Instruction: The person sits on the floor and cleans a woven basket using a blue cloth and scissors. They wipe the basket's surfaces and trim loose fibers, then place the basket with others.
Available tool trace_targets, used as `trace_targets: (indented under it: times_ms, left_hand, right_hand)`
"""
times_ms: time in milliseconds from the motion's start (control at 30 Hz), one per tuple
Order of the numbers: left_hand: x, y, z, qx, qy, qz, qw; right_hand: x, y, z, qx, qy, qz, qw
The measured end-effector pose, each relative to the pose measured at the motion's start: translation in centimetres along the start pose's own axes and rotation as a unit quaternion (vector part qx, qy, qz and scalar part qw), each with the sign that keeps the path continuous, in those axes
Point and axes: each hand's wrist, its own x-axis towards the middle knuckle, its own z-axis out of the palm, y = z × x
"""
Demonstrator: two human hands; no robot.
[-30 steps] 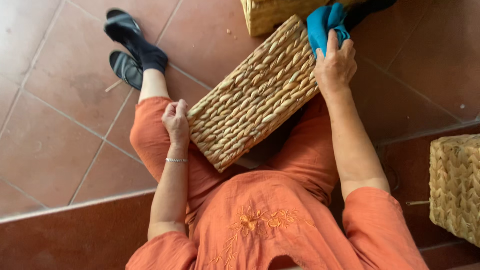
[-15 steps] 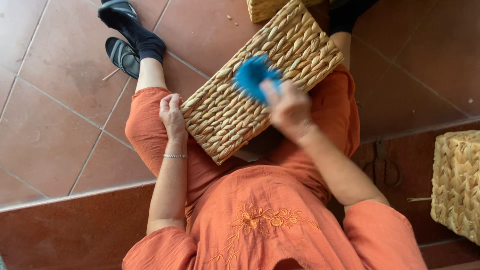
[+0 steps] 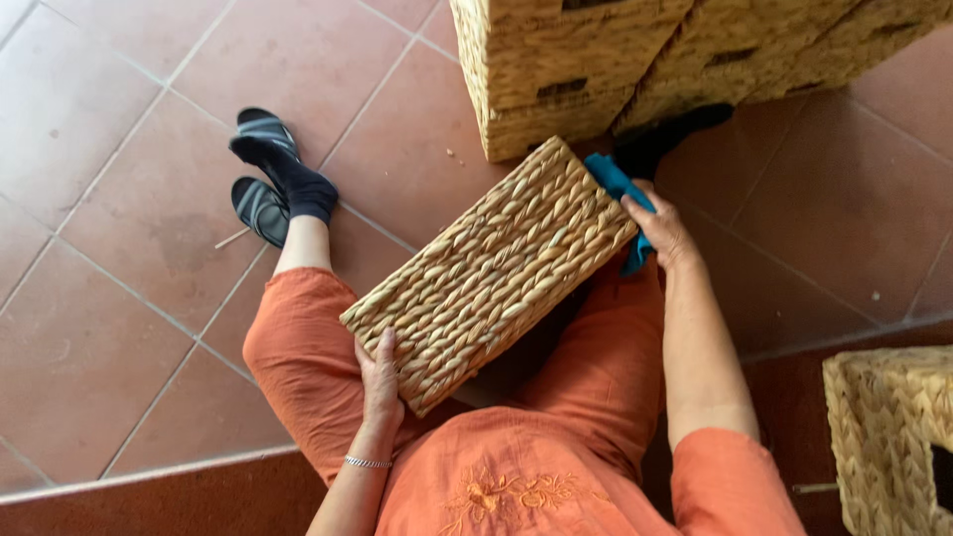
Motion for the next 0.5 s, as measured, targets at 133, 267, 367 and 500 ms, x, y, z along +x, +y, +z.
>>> trace_targets:
  times_ms: [133,267,367,500]
  left_hand:
    - [0.4,0.8,-1.0,-0.065,0.017,-0.036,0.997]
    - [0.9,-1.1,-3.2,-0.06,-0.012,0.015,0.998]
    - [3.9,-2.8,-3.9,-0.054,-0.022,0.072,0.996]
    - [8.6,-4.5,-2.1,-0.038,-0.026,0.1,0.994]
  right_hand:
    - [-3.4,-2.7,1.2,0.023,0.027,-0.079,0.996]
    - [-10.2,-6.8,0.4,0.026,0.063,-0.165,0.984]
    - [-15.9,-9.9,1.2,0.005,0.096,-0.261,0.96]
    - [-22.8,-12.5,4.1,-0.049,0.076,-0.41,0.908]
